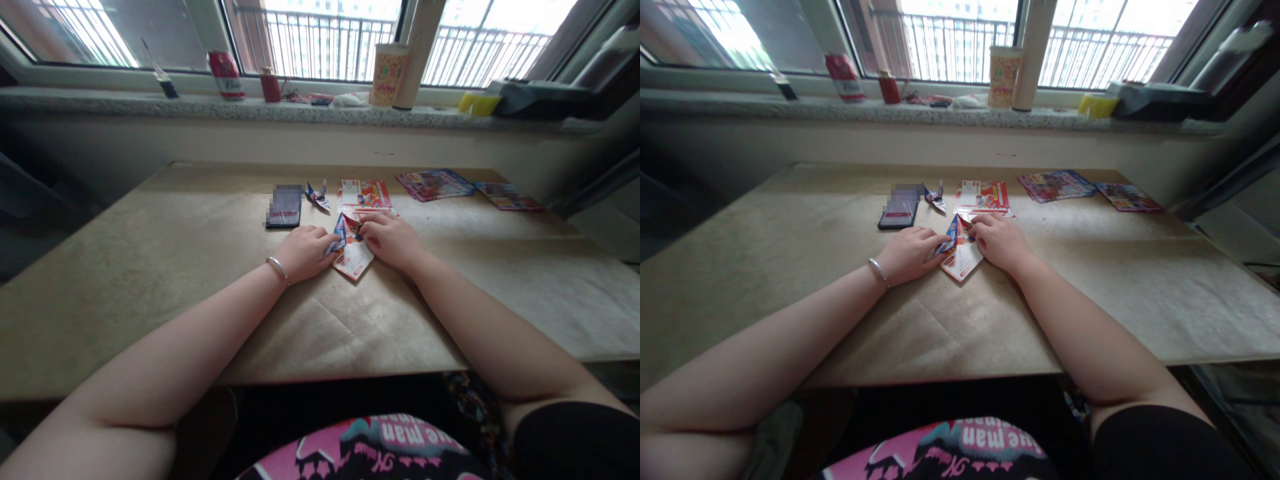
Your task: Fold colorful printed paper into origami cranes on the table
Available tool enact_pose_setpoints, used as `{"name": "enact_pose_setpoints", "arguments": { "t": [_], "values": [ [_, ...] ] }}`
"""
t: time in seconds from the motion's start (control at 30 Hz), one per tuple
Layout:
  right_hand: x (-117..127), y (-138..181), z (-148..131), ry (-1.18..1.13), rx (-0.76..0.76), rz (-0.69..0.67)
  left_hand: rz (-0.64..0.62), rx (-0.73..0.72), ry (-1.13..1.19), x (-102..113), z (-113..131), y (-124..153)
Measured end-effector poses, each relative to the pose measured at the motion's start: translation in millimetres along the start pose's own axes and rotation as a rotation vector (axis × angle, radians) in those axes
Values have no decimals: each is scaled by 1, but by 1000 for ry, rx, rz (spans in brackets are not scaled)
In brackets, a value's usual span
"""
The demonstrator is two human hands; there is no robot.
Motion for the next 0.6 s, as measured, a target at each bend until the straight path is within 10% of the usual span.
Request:
{"name": "enact_pose_setpoints", "arguments": {
  "t": [0.6],
  "values": [
    [-17,-4,12,1,1,-125,22,219,4,4,-11,2]
  ]
}}
Point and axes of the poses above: each hand's wrist, its own y-axis away from the middle knuckle, its own x-axis out of the back of the hand, z = x × y, the point moved 6 cm from there along -y, towards the middle knuckle, and after that the axes turned 13 degrees about -x, right-handed, at the moved point
